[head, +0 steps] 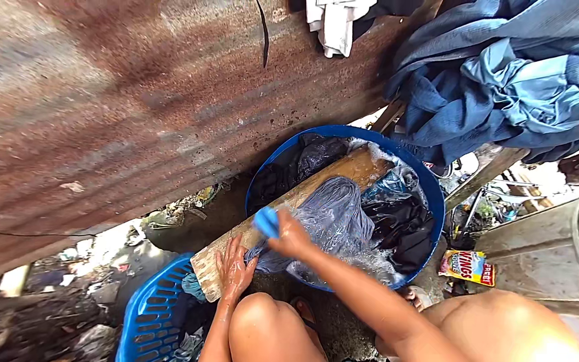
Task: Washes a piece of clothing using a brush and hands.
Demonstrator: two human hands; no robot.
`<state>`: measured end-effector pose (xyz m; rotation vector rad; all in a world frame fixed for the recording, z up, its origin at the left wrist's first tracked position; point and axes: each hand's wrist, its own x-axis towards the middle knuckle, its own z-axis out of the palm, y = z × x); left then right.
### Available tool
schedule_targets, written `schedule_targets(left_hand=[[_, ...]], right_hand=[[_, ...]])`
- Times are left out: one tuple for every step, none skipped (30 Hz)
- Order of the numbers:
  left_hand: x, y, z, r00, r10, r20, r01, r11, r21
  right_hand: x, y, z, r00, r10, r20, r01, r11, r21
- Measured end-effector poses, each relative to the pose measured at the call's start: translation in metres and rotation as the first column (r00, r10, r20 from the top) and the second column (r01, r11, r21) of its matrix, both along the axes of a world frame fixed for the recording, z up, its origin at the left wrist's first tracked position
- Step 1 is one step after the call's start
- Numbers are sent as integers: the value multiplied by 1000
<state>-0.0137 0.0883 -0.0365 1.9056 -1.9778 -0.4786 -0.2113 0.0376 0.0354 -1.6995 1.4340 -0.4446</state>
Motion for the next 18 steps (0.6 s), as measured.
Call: schedule_targets(left_hand=[[0, 1, 2, 1000, -1, -8, 1, 1000, -6], [1, 2, 3, 1000, -3, -20, 3, 1000, -7], [1, 2, 1, 1000, -4, -19, 4, 1000, -19], [2, 2, 1, 1000, -5, -21, 5, 1000, -19], [2, 2, 1, 1000, -4, -15, 3, 1000, -17], [2, 2, 0, 1000, -2, -9, 1, 1000, -17], [1, 1, -1, 1000, -5, -4, 5, 1000, -24], [0, -1, -2, 1000, -9, 0, 9, 999, -30], [-1, -2, -3, 1000, -10, 4, 10, 999, -32], [0, -2, -3, 1000, -8, 13, 9, 1000, -30], [-1, -3, -3, 1000, -7, 14, 7, 1000, -24], [-1, -4, -2, 1000, -6, 15, 6, 1000, -17], [-1, -5, -2, 1000, -5, 10, 5, 1000, -11], [-2, -6, -1, 1000, -6, 7, 7, 1000, -15], [-1, -5, -2, 1000, -10, 2, 10, 1000, -25], [0, -3, -2, 1000, -16, -4, 15, 999, -31], [1, -2, -3, 1000, -22, -7, 21, 999, -36], [2, -2, -2, 1000, -25, -10, 25, 999, -34]], right_hand=[[20, 11, -3, 990, 110, -92, -112, 993, -22], [27, 17, -4, 969, 190, -156, -197, 980, -32], [20, 16, -5, 959, 197, -205, -212, 976, -51], [0, 6, -8, 958, 138, -250, -160, 985, -68], [-29, -12, -10, 955, 36, -294, -61, 995, -76], [-65, -35, -15, 934, -91, -346, 63, 994, -91], [-103, -57, -18, 891, -225, -395, 198, 974, -109], [-135, -77, -20, 837, -342, -427, 321, 939, -123], [-154, -91, -20, 791, -422, -443, 412, 903, -126], [-154, -98, -21, 764, -467, -446, 463, 877, -125], [-139, -95, -22, 764, -479, -433, 471, 872, -135], [-111, -84, -24, 794, -448, -411, 427, 892, -148], [-74, -64, -27, 846, -376, -379, 332, 926, -178], [-35, -38, -28, 905, -256, -340, 201, 961, -187], [-3, -11, -22, 948, -74, -309, 37, 992, -123], [17, 10, -13, 954, 100, -281, -117, 992, -45], [22, 19, -6, 939, 216, -266, -225, 974, -4], [11, 16, -3, 936, 230, -267, -242, 970, -13]])
